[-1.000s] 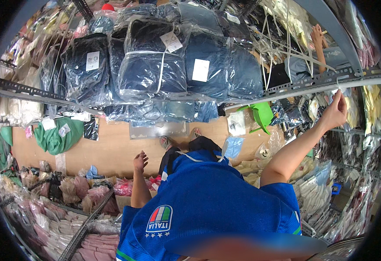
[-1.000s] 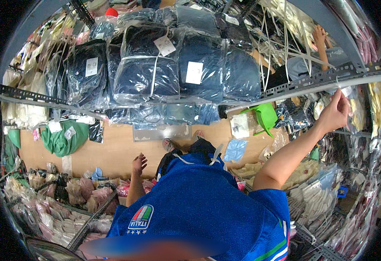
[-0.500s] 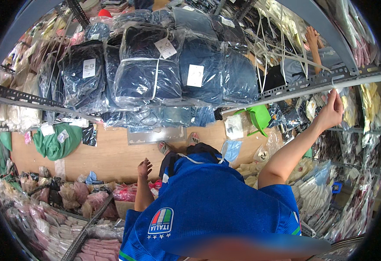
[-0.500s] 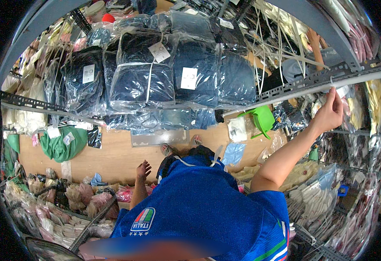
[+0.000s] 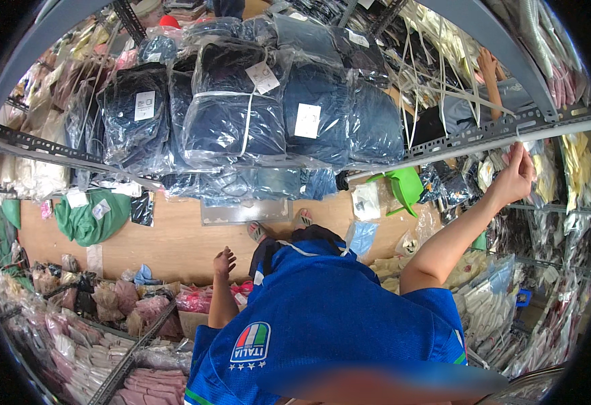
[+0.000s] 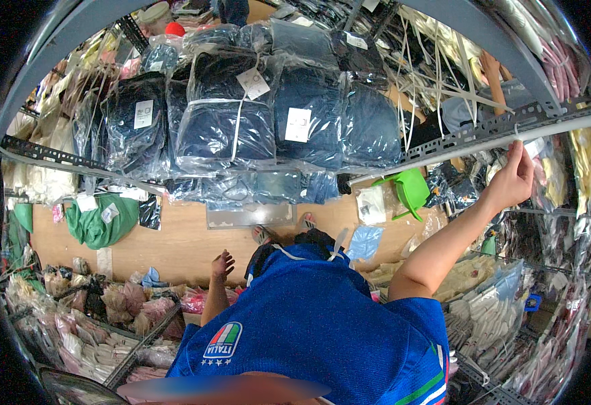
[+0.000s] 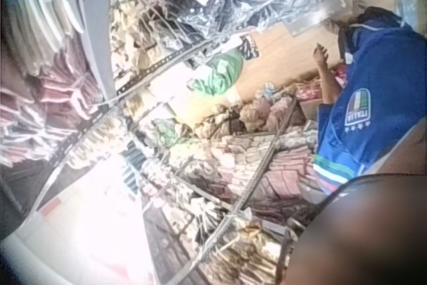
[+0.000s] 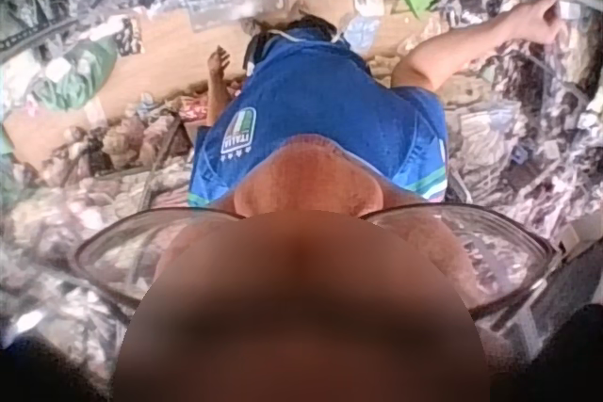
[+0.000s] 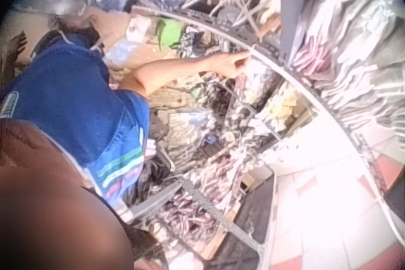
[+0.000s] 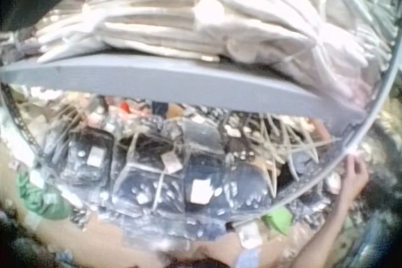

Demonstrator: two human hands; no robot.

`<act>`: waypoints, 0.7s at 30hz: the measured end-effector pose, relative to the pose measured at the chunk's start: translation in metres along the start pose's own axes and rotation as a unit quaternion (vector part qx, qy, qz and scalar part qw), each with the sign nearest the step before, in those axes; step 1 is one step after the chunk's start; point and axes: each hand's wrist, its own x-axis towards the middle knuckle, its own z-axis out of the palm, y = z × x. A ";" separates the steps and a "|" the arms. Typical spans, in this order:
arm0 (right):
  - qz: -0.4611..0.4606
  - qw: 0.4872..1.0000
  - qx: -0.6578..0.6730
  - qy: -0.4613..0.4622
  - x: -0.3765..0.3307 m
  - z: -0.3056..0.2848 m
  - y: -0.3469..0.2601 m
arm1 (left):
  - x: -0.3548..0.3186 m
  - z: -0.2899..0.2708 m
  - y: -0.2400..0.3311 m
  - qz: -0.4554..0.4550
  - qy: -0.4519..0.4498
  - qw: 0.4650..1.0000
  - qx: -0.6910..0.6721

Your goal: The person walks through a cluttered storage aisle and repeatedly picks up, inspects, and restacks packaged clothing items on metal shelves. They handle pink and blue garments, moving them between shelves and the floor, and occasionally adjust the shelf structure.

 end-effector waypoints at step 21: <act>-0.028 0.999 0.002 0.038 0.001 0.001 0.007 | -0.003 -0.006 0.013 0.003 -0.032 0.999 0.021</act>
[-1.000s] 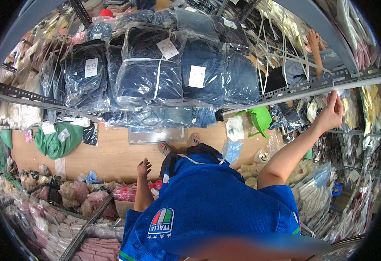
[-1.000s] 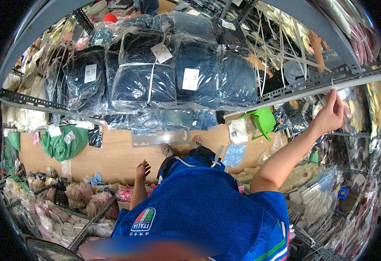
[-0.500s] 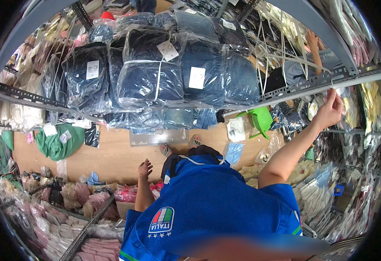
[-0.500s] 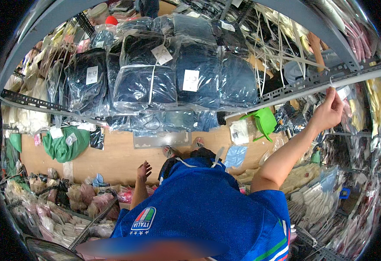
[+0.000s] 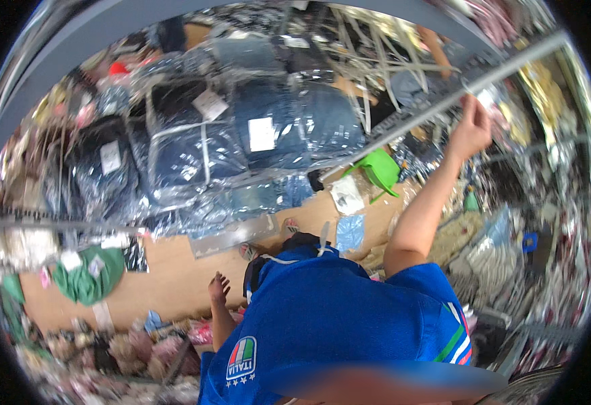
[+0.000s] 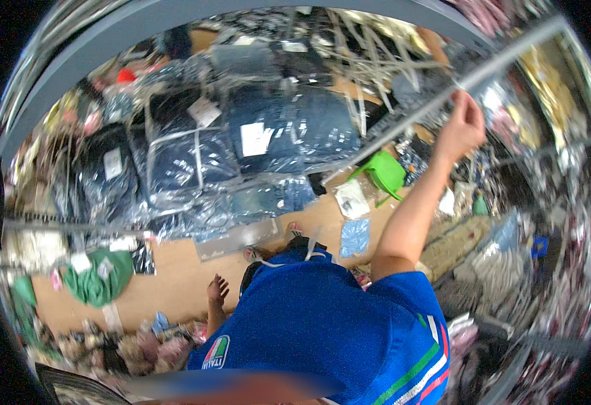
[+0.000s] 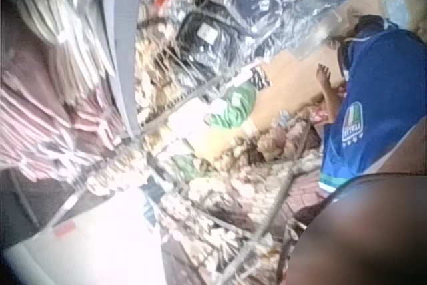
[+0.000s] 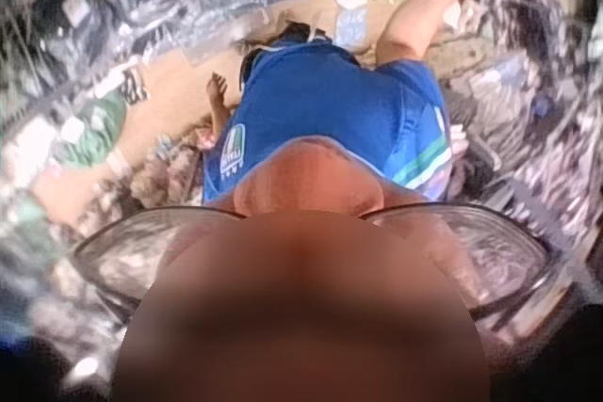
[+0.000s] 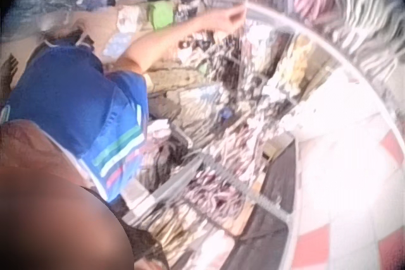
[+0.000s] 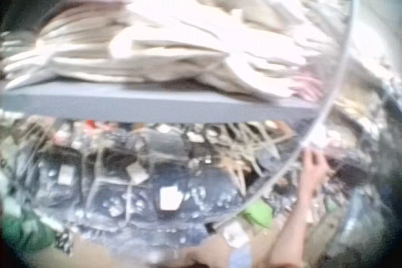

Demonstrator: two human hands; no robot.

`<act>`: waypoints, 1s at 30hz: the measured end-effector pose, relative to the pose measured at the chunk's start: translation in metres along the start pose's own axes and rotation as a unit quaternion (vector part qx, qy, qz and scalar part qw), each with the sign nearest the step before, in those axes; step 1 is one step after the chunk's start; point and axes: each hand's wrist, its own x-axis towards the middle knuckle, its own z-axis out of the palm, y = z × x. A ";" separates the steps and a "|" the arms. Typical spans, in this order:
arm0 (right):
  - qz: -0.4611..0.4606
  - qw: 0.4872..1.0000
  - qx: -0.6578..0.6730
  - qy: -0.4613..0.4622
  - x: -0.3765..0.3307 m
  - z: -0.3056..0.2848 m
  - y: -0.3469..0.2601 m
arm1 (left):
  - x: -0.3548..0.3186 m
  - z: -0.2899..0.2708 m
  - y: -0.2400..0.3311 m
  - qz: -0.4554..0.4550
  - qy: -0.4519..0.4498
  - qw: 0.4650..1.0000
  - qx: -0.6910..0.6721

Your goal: The person walks through a cluttered storage aisle and repeatedly picks up, inspects, and restacks packaged clothing items on metal shelves. They handle pink and blue garments, moving them between shelves and the floor, and occasionally adjust the shelf structure.

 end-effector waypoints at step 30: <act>0.030 0.999 0.000 0.011 0.000 -0.017 -0.002 | 0.010 0.008 0.022 -0.025 -0.047 0.995 0.079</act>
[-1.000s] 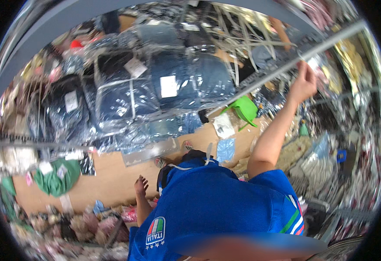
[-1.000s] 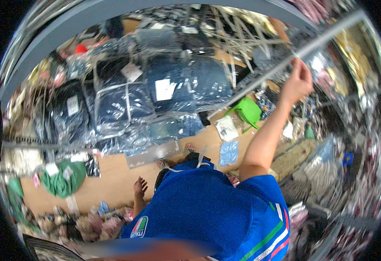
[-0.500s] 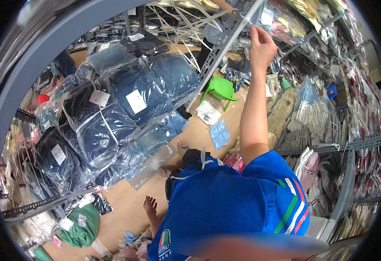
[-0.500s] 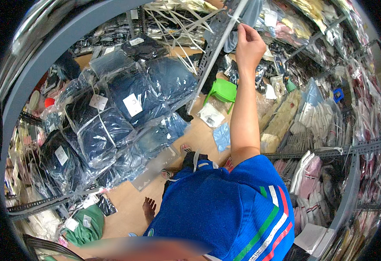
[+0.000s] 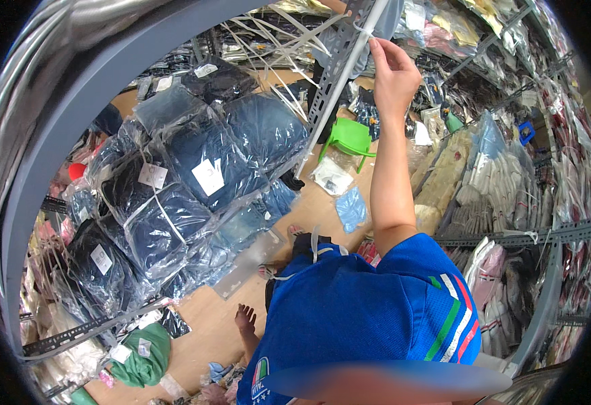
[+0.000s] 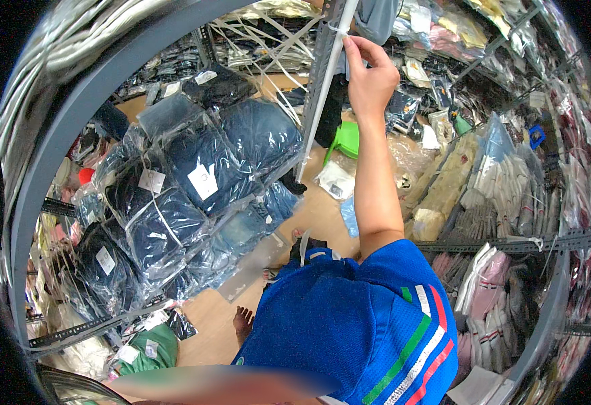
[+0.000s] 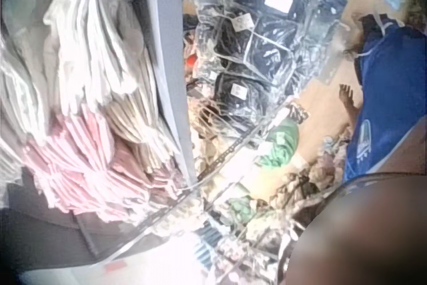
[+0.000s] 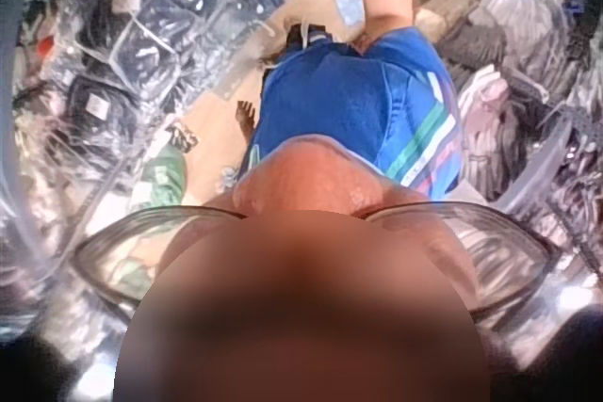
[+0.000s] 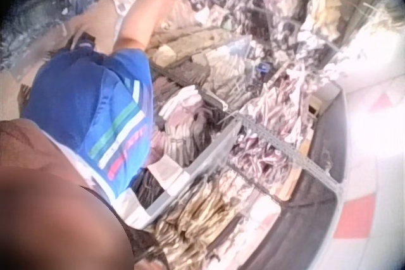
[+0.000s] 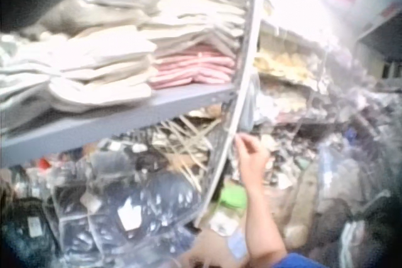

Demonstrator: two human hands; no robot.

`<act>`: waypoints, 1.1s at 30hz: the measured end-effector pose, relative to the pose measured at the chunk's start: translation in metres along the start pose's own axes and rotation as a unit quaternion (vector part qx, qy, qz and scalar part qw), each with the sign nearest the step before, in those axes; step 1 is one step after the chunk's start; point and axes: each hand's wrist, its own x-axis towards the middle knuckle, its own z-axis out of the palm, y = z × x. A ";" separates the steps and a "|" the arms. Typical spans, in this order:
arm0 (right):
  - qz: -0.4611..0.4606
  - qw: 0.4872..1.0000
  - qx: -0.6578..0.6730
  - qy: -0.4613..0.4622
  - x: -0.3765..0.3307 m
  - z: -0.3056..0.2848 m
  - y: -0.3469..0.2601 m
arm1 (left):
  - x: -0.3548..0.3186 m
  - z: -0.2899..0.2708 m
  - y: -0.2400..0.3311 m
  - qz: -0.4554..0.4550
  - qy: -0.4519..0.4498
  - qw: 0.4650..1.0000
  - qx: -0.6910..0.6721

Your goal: The person walks through a cluttered storage aisle and repeatedly picks up, inspects, and restacks packaged clothing items on metal shelves. They handle pink and blue garments, moving them between shelves and the floor, and occasionally adjust the shelf structure.

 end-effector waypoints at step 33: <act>0.120 0.947 0.209 -0.212 0.036 -0.032 0.019 | -0.424 0.539 0.434 0.933 -0.090 0.254 0.237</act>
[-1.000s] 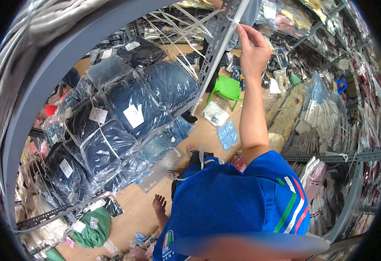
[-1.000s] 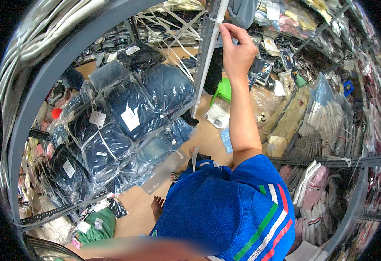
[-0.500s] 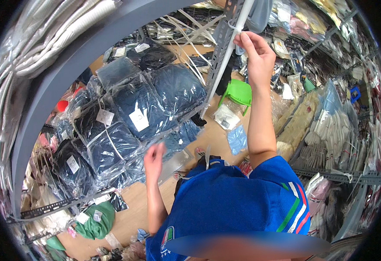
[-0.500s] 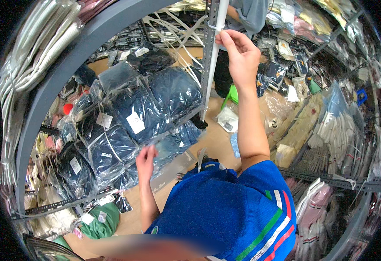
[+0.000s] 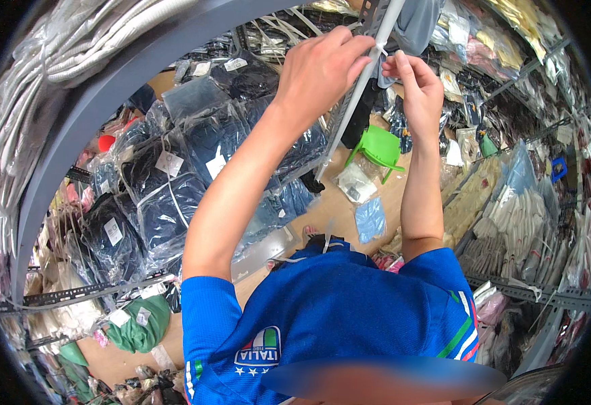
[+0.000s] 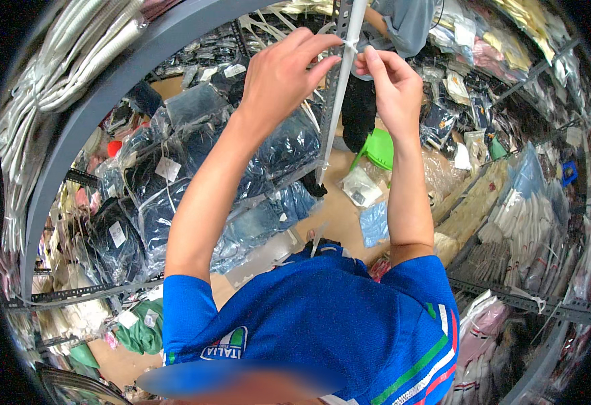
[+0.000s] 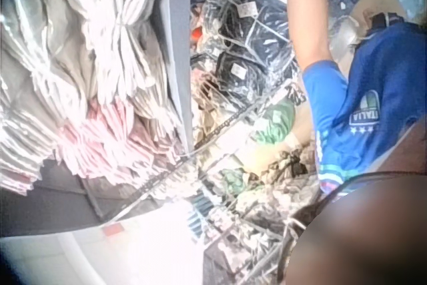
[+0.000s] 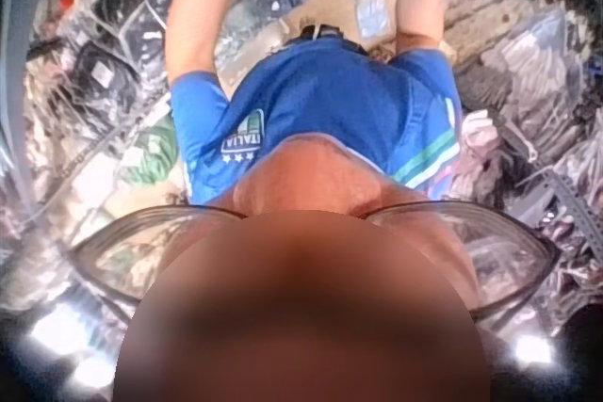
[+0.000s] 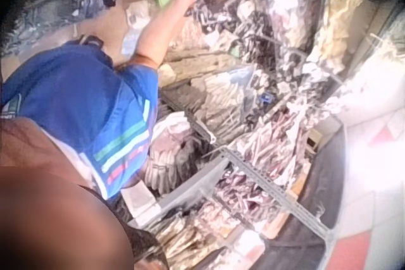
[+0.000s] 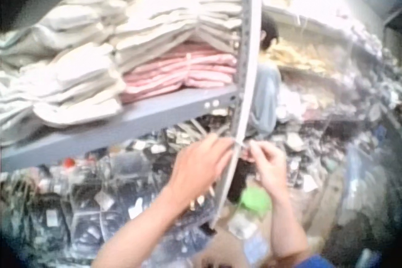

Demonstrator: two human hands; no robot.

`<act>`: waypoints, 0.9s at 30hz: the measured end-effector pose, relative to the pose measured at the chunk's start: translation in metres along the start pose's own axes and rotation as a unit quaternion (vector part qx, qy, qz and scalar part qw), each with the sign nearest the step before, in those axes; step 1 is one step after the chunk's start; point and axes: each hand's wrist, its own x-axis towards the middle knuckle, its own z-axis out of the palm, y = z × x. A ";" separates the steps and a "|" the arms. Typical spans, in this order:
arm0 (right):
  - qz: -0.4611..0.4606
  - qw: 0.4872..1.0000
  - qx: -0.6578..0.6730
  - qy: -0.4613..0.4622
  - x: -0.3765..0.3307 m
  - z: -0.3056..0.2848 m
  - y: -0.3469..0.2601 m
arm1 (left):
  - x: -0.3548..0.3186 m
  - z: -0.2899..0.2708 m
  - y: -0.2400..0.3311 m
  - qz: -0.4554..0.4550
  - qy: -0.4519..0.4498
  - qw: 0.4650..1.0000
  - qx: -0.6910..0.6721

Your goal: The person walks through a cluttered storage aisle and repeatedly picks up, inspects, and restacks packaged clothing items on metal shelves. They handle pink and blue garments, moving them between shelves and the floor, and occasionally adjust the shelf structure.

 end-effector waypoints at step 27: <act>-0.126 0.890 -0.415 -0.142 0.013 0.013 -0.045 | 0.015 0.017 -0.025 0.043 -0.019 0.999 0.004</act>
